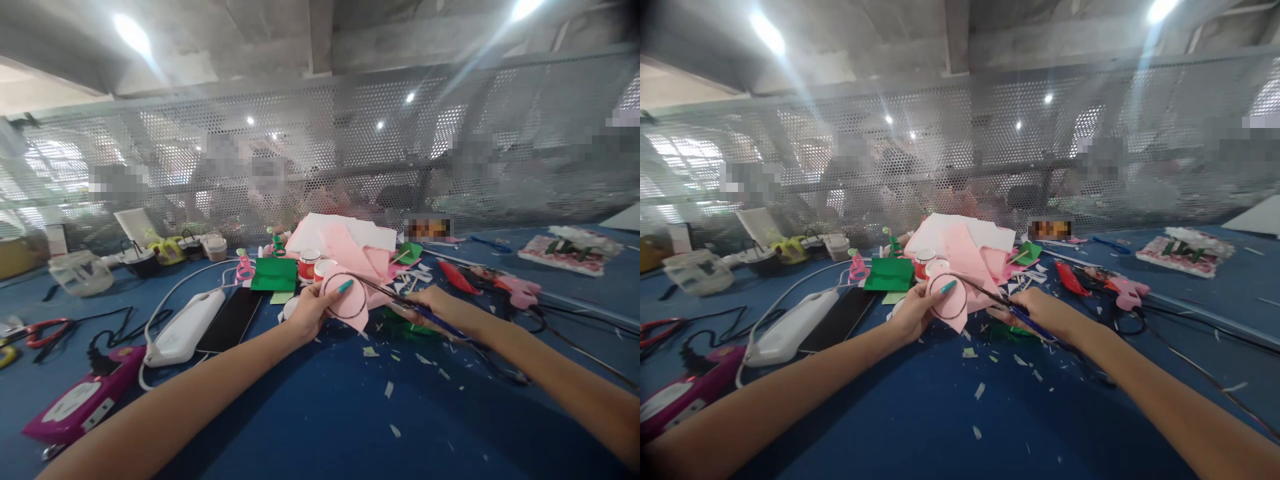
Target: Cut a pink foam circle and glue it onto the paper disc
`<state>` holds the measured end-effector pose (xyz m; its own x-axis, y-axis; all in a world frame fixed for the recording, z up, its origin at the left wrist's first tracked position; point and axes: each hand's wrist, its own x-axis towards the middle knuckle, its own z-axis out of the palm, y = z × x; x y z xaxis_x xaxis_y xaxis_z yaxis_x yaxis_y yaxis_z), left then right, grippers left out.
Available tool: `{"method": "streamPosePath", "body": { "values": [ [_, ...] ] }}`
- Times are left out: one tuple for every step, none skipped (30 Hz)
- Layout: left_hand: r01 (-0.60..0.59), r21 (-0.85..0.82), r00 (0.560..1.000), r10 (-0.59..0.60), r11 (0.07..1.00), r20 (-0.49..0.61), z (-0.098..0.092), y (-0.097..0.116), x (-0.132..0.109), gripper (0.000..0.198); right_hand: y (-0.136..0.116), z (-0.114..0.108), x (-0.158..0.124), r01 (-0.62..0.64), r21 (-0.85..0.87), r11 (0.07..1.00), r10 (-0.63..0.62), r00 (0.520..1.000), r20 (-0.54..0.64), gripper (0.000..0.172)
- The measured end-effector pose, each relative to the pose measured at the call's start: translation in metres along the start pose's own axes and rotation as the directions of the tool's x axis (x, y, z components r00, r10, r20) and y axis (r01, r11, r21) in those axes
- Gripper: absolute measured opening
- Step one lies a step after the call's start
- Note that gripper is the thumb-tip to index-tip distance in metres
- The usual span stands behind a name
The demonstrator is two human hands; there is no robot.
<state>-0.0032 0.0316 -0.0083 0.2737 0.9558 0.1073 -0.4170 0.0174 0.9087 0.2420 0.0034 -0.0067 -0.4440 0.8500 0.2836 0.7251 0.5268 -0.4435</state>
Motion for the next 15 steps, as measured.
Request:
{"method": "streamPosePath", "body": {
  "values": [
    [-0.003,0.005,1.0,0.003,1.0,0.0,-0.0002,-0.0001,0.0001,0.031,-0.0015,-0.0011,-0.0004,-0.007,-0.007,1.0,0.007,1.0,0.022,0.054],
    [-0.006,0.013,1.0,0.006,1.0,0.002,-0.0006,-0.0003,0.0002,0.03,-0.0025,-0.0021,-0.0008,-0.012,-0.009,1.0,0.012,0.999,0.039,0.053],
    [-0.012,0.022,1.0,0.012,1.0,0.003,-0.0011,-0.0005,0.0003,0.03,-0.003,-0.0029,-0.0011,-0.011,-0.005,1.0,0.011,0.999,0.049,0.053],
    [-0.016,0.033,1.0,0.016,0.999,0.005,-0.0015,-0.0007,0.0004,0.03,-0.0029,-0.0034,-0.0013,-0.006,-0.002,1.0,0.006,0.998,0.055,0.052],
    [-0.019,0.044,1.0,0.019,0.999,0.007,-0.002,-0.0007,0.0003,0.03,-0.0021,-0.0037,-0.0015,0.002,-0.003,1.0,-0.002,0.998,0.058,0.052],
    [-0.018,0.054,1.0,0.018,0.998,0.009,-0.0023,-0.0008,0.0002,0.031,-0.0008,-0.0037,-0.0015,0.011,-0.006,1.0,-0.011,0.998,0.059,0.052],
    [-0.016,0.063,1.0,0.015,0.998,0.011,-0.0024,-0.0007,0.0,0.031,0.0008,-0.0036,-0.0015,0.016,-0.01,1.0,-0.016,0.998,0.06,0.051],
    [-0.012,0.073,1.0,0.011,0.997,0.011,-0.0023,-0.0005,-0.0004,0.031,0.0025,-0.0033,-0.0016,0.017,-0.011,1.0,-0.016,0.998,0.064,0.051],
    [-0.009,0.081,1.0,0.008,0.997,0.012,-0.002,-0.0002,-0.0008,0.031,0.0041,-0.0031,-0.0016,0.015,-0.009,1.0,-0.014,0.998,0.067,0.051],
    [-0.006,0.086,1.0,0.005,0.996,0.013,-0.0016,0.0001,-0.0013,0.031,0.0053,-0.003,-0.0017,0.011,-0.002,1.0,-0.01,0.997,0.071,0.051],
    [-0.005,0.088,1.0,0.004,0.996,0.016,-0.0011,0.0006,-0.0018,0.031,0.0059,-0.0033,-0.0019,0.006,0.008,1.0,-0.007,0.997,0.082,0.051],
    [-0.006,0.09,1.0,0.004,0.996,0.019,-0.0006,0.001,-0.0024,0.031,0.0059,-0.0038,-0.0021,0.004,0.014,1.0,-0.005,0.995,0.095,0.051],
    [-0.007,0.09,1.0,0.005,0.996,0.022,0.0,0.0015,-0.0029,0.03,0.0054,-0.0047,-0.0022,0.007,0.015,1.0,-0.008,0.994,0.112,0.051],
    [-0.007,0.09,1.0,0.005,0.996,0.026,0.0004,0.002,-0.0034,0.03,0.0045,-0.0059,-0.0024,0.012,0.015,1.0,-0.014,0.991,0.131,0.05],
    [-0.007,0.09,1.0,0.004,0.996,0.029,0.0008,0.0025,-0.0039,0.03,0.0034,-0.0071,-0.0026,0.02,0.016,1.0,-0.022,0.989,0.148,0.049]
  ]
}}
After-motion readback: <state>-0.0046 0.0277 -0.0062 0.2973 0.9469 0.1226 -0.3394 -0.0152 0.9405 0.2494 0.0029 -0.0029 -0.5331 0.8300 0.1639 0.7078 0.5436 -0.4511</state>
